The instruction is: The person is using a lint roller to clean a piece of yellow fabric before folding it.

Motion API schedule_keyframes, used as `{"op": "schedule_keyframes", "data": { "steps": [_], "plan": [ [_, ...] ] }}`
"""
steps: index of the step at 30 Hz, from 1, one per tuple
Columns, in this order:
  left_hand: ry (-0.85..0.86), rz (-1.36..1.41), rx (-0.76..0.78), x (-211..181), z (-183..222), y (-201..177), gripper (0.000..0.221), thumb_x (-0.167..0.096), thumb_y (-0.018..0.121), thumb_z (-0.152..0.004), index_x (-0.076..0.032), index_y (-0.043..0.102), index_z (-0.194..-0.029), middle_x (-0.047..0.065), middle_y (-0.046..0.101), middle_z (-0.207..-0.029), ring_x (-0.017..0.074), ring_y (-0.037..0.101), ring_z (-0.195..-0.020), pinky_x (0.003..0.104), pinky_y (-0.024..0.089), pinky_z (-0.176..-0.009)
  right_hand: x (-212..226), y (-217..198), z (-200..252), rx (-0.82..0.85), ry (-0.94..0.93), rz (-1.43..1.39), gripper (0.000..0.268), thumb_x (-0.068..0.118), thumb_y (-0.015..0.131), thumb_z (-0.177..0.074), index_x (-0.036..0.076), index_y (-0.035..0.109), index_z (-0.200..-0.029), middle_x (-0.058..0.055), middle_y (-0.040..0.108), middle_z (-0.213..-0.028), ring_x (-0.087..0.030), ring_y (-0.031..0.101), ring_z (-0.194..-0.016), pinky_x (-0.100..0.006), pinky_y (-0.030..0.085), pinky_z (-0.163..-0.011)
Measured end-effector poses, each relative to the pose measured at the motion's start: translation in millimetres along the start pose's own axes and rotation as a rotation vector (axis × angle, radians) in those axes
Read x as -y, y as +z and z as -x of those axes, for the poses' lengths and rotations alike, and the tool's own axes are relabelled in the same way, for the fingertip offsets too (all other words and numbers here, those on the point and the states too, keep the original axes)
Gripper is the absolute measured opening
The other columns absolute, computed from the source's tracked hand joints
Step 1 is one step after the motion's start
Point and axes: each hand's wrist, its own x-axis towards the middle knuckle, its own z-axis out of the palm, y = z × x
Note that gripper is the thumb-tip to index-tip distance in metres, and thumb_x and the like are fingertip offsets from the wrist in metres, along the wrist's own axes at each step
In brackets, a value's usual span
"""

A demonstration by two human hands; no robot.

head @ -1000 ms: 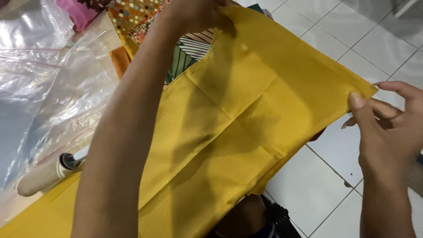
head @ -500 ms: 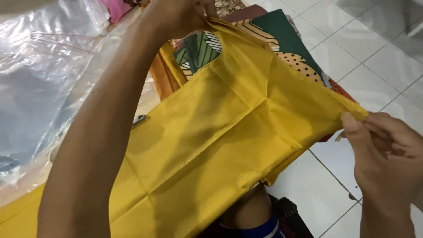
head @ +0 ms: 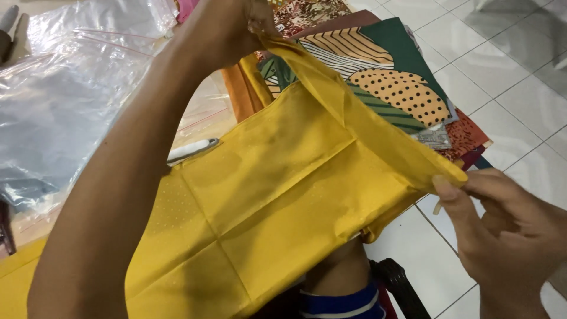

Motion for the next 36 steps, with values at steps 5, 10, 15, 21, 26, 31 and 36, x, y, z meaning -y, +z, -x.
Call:
{"op": "schedule_keyframes", "data": {
  "steps": [5,10,15,21,26,31,36],
  "plan": [
    [0.036,-0.024,-0.043,-28.7,27.7,-6.1,0.012,0.013,0.083,-0.079,0.005,0.076,-0.085,0.009,0.068,-0.083,0.0235,0.058,-0.069,0.036,0.047,-0.067,21.3,3.1,6.3,0.047,0.017,0.266,0.019,-0.004,0.084,-0.086,-0.009,0.067,-0.092,-0.012,0.066,-0.072,-0.010,0.030,-0.041,-0.024,0.018,-0.042],
    [-0.011,0.020,-0.079,-40.6,58.6,-6.0,0.014,0.015,0.079,-0.078,0.005,0.077,-0.088,0.012,0.072,-0.092,0.0243,0.064,-0.077,0.035,0.051,-0.069,29.2,12.7,15.4,0.139,-0.114,0.318,0.020,0.002,0.084,-0.082,-0.004,0.069,-0.092,-0.012,0.074,-0.091,-0.014,0.050,-0.051,-0.026,0.036,-0.046],
    [-0.158,0.096,-0.062,-49.4,91.4,14.9,0.031,0.023,0.073,-0.069,0.002,0.079,-0.091,0.012,0.076,-0.097,0.0230,0.070,-0.078,0.032,0.059,-0.072,32.5,27.9,24.9,0.227,-0.193,0.241,0.016,0.003,0.079,-0.078,0.003,0.074,-0.093,-0.007,0.078,-0.091,-0.016,0.072,-0.076,-0.027,0.058,-0.067],
    [-0.188,0.027,0.077,-58.7,115.0,39.7,0.016,0.010,0.075,-0.070,0.001,0.072,-0.082,0.007,0.070,-0.089,0.0252,0.065,-0.081,0.036,0.055,-0.077,15.8,43.2,37.5,0.322,-0.270,0.203,0.022,0.001,0.080,-0.073,0.002,0.074,-0.094,-0.005,0.079,-0.099,-0.017,0.072,-0.085,-0.029,0.058,-0.072],
    [-0.225,-0.015,0.111,-55.3,120.7,51.2,0.016,0.009,0.073,-0.070,-0.003,0.073,-0.081,0.004,0.071,-0.087,0.0252,0.065,-0.077,0.038,0.053,-0.070,5.3,49.9,43.2,0.388,-0.280,0.184,0.024,0.002,0.079,-0.071,0.003,0.075,-0.095,-0.003,0.078,-0.101,-0.017,0.071,-0.086,-0.029,0.058,-0.072],
    [-0.231,0.040,0.102,-56.2,124.3,39.2,0.017,0.010,0.073,-0.067,0.000,0.072,-0.082,0.007,0.069,-0.088,0.0278,0.063,-0.080,0.039,0.053,-0.075,3.6,54.6,48.1,0.384,-0.300,0.149,0.023,0.003,0.078,-0.072,0.005,0.074,-0.094,-0.003,0.077,-0.100,-0.019,0.071,-0.086,-0.030,0.057,-0.072],
    [-0.267,0.093,0.070,-68.0,129.2,18.6,0.020,0.016,0.071,-0.067,0.003,0.071,-0.083,0.008,0.070,-0.091,0.0249,0.064,-0.079,0.037,0.053,-0.072,10.7,60.9,47.7,0.394,-0.338,0.101,0.020,0.005,0.078,-0.073,0.004,0.073,-0.093,-0.005,0.077,-0.096,-0.021,0.072,-0.083,-0.031,0.059,-0.070]
  ]
}}
